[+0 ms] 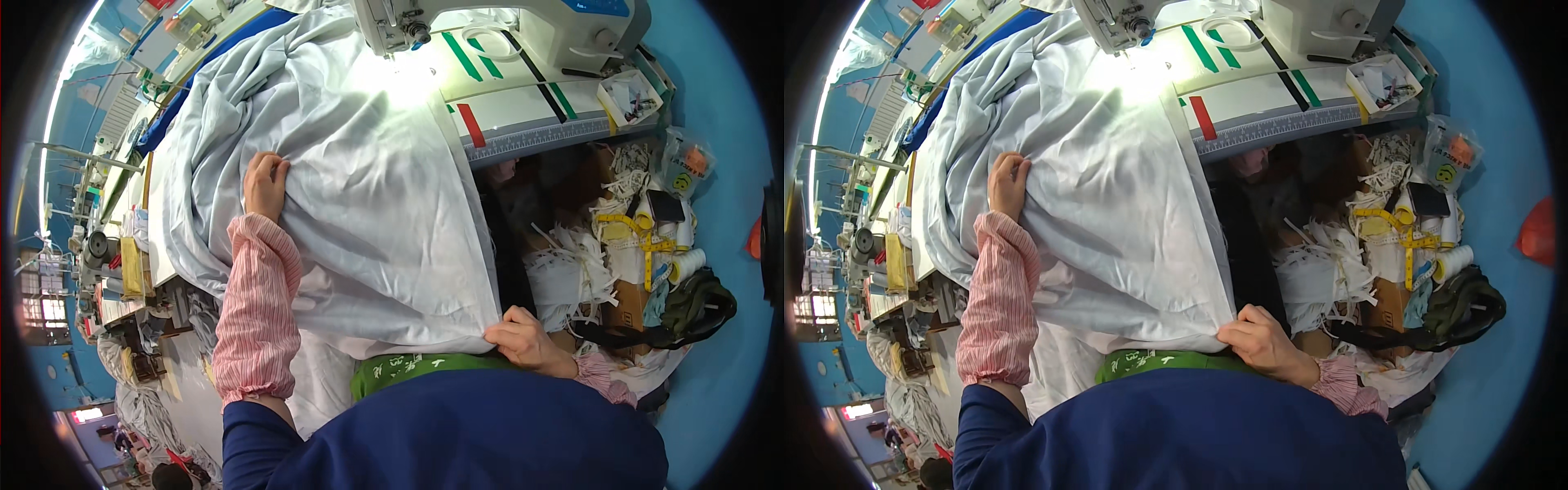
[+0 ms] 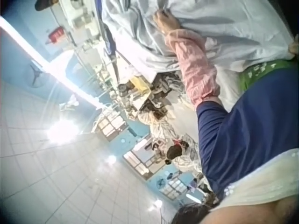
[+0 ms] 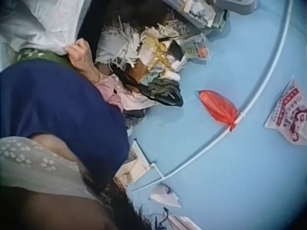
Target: Sewing pieces of white fabric together using an industrial sewing machine in a factory environment.
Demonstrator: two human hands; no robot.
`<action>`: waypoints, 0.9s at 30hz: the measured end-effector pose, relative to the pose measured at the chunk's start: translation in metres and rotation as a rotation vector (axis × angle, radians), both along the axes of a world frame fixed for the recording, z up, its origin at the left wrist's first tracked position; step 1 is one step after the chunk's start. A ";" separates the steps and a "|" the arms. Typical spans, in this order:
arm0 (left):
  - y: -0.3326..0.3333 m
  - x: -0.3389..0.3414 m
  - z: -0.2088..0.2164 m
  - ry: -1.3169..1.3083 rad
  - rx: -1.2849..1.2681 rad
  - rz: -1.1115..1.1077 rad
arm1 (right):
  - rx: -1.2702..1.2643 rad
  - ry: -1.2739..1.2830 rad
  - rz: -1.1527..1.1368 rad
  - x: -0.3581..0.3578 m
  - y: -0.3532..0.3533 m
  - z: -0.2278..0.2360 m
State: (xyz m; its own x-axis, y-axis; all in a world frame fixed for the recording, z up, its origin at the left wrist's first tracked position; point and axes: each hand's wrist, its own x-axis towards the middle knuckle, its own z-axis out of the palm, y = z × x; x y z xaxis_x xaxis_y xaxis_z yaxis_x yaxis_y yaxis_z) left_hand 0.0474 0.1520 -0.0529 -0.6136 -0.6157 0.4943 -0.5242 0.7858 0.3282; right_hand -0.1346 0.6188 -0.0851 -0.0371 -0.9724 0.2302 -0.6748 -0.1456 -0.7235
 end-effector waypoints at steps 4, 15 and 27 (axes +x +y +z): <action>-0.009 0.000 0.002 -0.081 -0.205 0.068 | -0.049 0.023 -0.020 0.000 -0.011 0.002; 0.053 0.027 0.037 -0.364 0.087 -0.052 | -0.170 -0.034 -0.046 0.010 -0.001 0.003; 0.074 0.027 0.036 -0.394 -0.155 0.095 | -0.221 0.018 -0.063 0.017 0.013 0.009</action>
